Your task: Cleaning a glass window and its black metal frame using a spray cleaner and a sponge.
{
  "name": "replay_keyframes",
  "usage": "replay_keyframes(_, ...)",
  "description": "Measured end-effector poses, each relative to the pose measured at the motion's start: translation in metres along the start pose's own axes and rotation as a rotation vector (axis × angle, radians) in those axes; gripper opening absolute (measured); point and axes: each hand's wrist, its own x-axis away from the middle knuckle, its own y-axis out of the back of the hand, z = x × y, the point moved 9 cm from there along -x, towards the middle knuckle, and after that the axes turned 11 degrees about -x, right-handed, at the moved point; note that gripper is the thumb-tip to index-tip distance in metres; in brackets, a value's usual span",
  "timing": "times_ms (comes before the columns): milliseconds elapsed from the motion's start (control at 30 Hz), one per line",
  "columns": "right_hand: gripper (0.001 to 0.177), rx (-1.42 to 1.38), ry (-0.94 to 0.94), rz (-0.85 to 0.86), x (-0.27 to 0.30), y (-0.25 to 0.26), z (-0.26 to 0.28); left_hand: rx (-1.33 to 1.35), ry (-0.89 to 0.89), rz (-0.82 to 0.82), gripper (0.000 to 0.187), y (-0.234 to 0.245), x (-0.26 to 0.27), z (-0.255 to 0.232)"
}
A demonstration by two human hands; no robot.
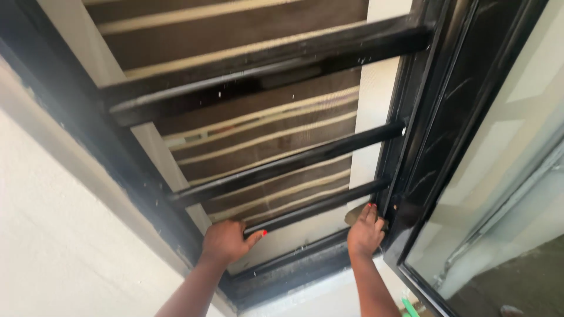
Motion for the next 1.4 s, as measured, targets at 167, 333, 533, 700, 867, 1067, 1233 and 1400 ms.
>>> replay_keyframes(167,0.055,0.390,0.153,0.175,-0.038,-0.065,-0.016,-0.010,-0.012,0.027,0.070,-0.002,0.001,-0.001)
replay_keyframes(333,0.053,0.242,0.147,0.180,-0.031,-0.040,-0.005,0.020,-0.010,0.008,0.069,0.002,0.002,-0.002)
replay_keyframes(533,0.067,-0.422,-0.109,-0.036,0.072,-0.011,0.003,0.013,-0.002,0.004,0.068,0.002,-0.001,-0.001)
replay_keyframes(700,0.079,-1.341,-0.596,-0.072,0.152,-0.144,-0.053,-0.006,0.000,0.026,0.068,-0.003,-0.001,-0.002)
replay_keyframes(867,0.083,-1.723,-0.533,-0.157,0.076,-0.111,-0.104,-0.022,-0.016,0.044,0.070,0.000,0.003,-0.003)
replay_keyframes(1067,0.064,-2.054,-1.273,-0.187,0.136,-0.138,-0.047,0.012,-0.017,0.000,0.069,0.005,0.006,-0.003)
replay_keyframes(1233,0.053,-2.327,-1.444,0.207,0.272,-0.213,0.046,0.032,-0.028,0.005,0.069,0.003,0.007,-0.001)
replay_keyframes(1400,0.054,-1.689,-1.334,0.863,0.302,-0.176,0.030,0.027,-0.035,0.020,0.070,0.001,0.007,-0.001)
